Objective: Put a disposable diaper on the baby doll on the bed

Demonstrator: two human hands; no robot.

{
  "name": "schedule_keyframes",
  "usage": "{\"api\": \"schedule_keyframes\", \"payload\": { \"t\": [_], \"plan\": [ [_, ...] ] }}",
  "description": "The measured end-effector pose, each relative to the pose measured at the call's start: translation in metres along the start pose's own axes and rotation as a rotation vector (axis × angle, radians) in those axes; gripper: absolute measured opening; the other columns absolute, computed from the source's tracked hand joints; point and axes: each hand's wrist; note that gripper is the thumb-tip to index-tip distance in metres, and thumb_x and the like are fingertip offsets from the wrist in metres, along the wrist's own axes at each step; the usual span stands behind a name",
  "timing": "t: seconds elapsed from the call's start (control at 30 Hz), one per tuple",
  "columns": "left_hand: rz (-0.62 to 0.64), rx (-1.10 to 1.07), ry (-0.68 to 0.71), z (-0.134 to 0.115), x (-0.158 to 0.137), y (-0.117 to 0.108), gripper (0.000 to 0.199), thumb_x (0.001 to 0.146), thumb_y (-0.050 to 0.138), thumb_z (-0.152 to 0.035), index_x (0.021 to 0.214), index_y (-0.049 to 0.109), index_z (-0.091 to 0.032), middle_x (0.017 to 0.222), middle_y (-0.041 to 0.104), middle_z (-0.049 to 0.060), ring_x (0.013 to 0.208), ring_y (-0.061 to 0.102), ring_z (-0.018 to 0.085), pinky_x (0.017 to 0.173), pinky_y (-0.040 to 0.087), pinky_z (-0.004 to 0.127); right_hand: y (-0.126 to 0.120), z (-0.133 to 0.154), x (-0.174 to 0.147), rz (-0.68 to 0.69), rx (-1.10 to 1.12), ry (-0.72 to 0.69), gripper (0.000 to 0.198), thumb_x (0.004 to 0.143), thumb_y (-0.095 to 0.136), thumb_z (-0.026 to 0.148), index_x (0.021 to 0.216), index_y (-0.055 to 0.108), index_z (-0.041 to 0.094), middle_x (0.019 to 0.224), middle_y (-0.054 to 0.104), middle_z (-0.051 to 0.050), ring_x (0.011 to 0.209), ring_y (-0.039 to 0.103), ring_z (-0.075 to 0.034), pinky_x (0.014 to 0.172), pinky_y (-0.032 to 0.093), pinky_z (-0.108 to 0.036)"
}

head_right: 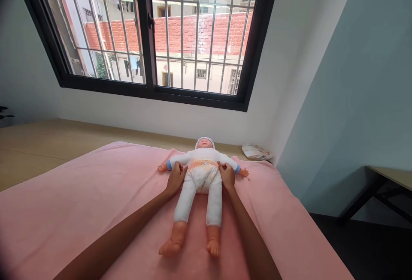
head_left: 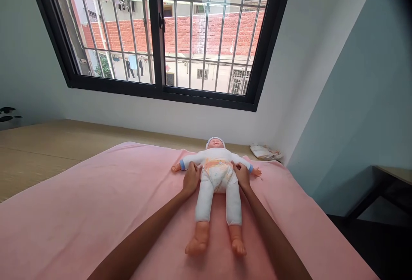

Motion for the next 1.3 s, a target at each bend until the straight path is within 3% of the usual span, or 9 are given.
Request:
{"api": "schedule_keyframes", "payload": {
  "t": [0.17, 0.27, 0.4, 0.53, 0.7, 0.9, 1.07, 1.13, 1.3],
  "plan": [
    [-0.136, 0.109, 0.237, -0.043, -0.002, -0.024, 0.030, 0.098, 0.031, -0.037, 0.107, 0.050, -0.016, 0.112, 0.056, 0.009, 0.111, 0.050, 0.019, 0.102, 0.041, 0.040, 0.000, 0.003, 0.000, 0.026, -0.075, 0.018, 0.062, 0.092, 0.041, 0.072, 0.066, 0.054, 0.017, 0.074, 0.062, -0.007, 0.072, 0.059, -0.024, 0.064, 0.039, -0.029],
    [0.099, 0.222, 0.526, -0.082, -0.020, -0.015, 0.031, 0.098, 0.034, -0.043, 0.102, 0.059, -0.025, 0.116, 0.061, 0.002, 0.123, 0.048, 0.019, 0.112, 0.034, 0.044, -0.001, 0.006, -0.002, 0.045, -0.179, 0.065, 0.040, 0.102, 0.051, 0.043, 0.074, 0.056, 0.015, 0.080, 0.064, -0.006, 0.076, 0.060, -0.023, 0.064, 0.038, -0.027],
    [0.347, 0.375, 0.757, -0.107, -0.041, 0.028, 0.035, 0.093, 0.045, -0.053, 0.114, 0.062, -0.030, 0.138, 0.053, 0.003, 0.143, 0.032, 0.026, 0.123, 0.009, 0.062, -0.012, 0.005, -0.002, 0.108, -0.383, 0.090, 0.014, 0.103, 0.053, 0.018, 0.095, 0.063, 0.010, 0.095, 0.064, -0.011, 0.087, 0.061, -0.027, 0.064, 0.036, -0.027],
    [0.393, 0.501, 0.794, -0.103, -0.040, 0.054, 0.048, 0.094, 0.037, -0.055, 0.107, 0.066, -0.020, 0.129, 0.057, 0.013, 0.137, 0.039, 0.033, 0.117, 0.017, 0.072, -0.032, -0.006, 0.007, 0.283, -0.513, 0.007, 0.020, 0.102, 0.055, 0.011, 0.091, 0.071, 0.011, 0.088, 0.065, -0.011, 0.085, 0.062, -0.028, 0.068, 0.037, -0.028],
    [0.373, 0.578, 0.828, -0.096, -0.036, 0.053, 0.045, 0.097, 0.031, -0.051, 0.108, 0.064, -0.023, 0.133, 0.055, 0.008, 0.139, 0.035, 0.031, 0.118, 0.020, 0.071, -0.051, -0.021, 0.018, 0.481, -0.527, -0.038, 0.012, 0.098, 0.063, 0.008, 0.091, 0.072, 0.011, 0.087, 0.067, -0.007, 0.083, 0.063, -0.024, 0.065, 0.037, -0.025],
    [0.354, 0.621, 0.835, -0.094, -0.039, 0.055, 0.048, 0.097, 0.025, -0.051, 0.112, 0.061, -0.023, 0.135, 0.053, 0.005, 0.140, 0.034, 0.029, 0.119, 0.021, 0.070, -0.054, -0.028, 0.023, 0.523, -0.563, 0.032, 0.020, 0.104, 0.063, 0.021, 0.089, 0.068, 0.010, 0.091, 0.067, -0.007, 0.085, 0.062, -0.024, 0.067, 0.038, -0.024],
    [0.328, 0.640, 0.849, -0.093, -0.038, 0.055, 0.047, 0.098, 0.025, -0.050, 0.110, 0.062, -0.023, 0.136, 0.052, 0.005, 0.140, 0.035, 0.030, 0.118, 0.023, 0.070, -0.048, -0.026, 0.017, 0.504, -0.577, 0.045, 0.011, 0.100, 0.060, 0.007, 0.108, 0.066, 0.011, 0.110, 0.064, -0.009, 0.100, 0.059, -0.027, 0.073, 0.038, -0.025],
    [0.322, 0.644, 0.857, -0.092, -0.038, 0.054, 0.047, 0.098, 0.025, -0.050, 0.108, 0.062, -0.023, 0.136, 0.052, 0.005, 0.140, 0.035, 0.030, 0.118, 0.024, 0.070, -0.047, -0.022, 0.015, 0.500, -0.572, 0.059, 0.002, 0.097, 0.063, 0.008, 0.098, 0.064, 0.009, 0.101, 0.065, -0.010, 0.093, 0.060, -0.027, 0.068, 0.037, -0.026],
    [0.311, 0.652, 0.868, -0.092, -0.039, 0.055, 0.047, 0.098, 0.025, -0.050, 0.106, 0.062, -0.022, 0.136, 0.052, 0.006, 0.140, 0.036, 0.029, 0.118, 0.025, 0.070, -0.063, -0.002, 0.019, 0.617, -0.465, 0.114, 0.020, 0.090, 0.062, 0.009, 0.071, 0.055, 0.012, 0.071, 0.057, -0.003, 0.070, 0.053, -0.020, 0.059, 0.030, -0.024]
  ]
}}
Point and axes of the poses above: each hand's wrist, its own x-axis towards the middle knuckle, its own y-axis out of the palm, z = x × y
